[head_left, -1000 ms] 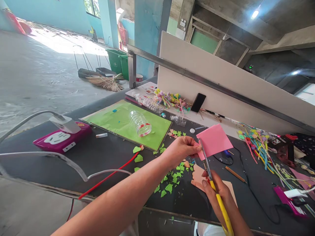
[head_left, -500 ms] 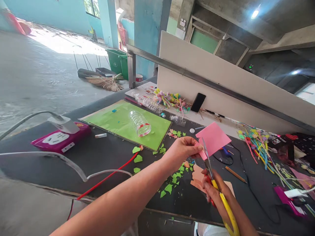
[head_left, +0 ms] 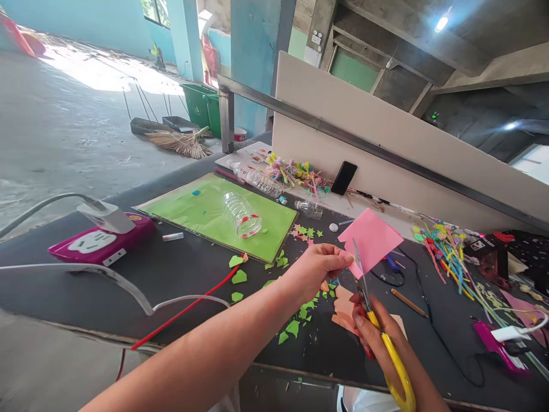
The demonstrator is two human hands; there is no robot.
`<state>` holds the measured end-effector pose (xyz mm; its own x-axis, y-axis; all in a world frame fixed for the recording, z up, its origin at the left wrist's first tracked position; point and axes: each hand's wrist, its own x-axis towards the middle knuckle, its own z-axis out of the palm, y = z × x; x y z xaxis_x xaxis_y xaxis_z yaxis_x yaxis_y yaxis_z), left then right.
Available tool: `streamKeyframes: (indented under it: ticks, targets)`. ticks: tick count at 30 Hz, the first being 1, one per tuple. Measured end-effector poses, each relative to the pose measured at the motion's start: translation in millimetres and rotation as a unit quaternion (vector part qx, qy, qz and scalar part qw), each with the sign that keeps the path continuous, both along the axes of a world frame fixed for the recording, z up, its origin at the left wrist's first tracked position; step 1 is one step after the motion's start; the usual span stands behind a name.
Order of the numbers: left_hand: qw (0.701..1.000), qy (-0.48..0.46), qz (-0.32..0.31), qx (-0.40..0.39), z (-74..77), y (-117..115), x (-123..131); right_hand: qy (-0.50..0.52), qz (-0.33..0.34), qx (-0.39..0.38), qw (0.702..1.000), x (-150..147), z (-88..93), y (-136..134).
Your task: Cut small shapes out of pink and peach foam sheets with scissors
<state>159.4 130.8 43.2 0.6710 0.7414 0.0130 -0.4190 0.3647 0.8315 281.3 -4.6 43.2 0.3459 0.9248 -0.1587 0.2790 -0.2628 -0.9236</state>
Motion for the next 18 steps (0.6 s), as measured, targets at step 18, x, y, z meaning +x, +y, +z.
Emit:
streamKeyframes:
  ticks: [18]
  targets:
    - [0.999,-0.020,0.001,0.033,-3.7,-2,2,0.014,0.012,0.001,1.000,4,-5.8,-2]
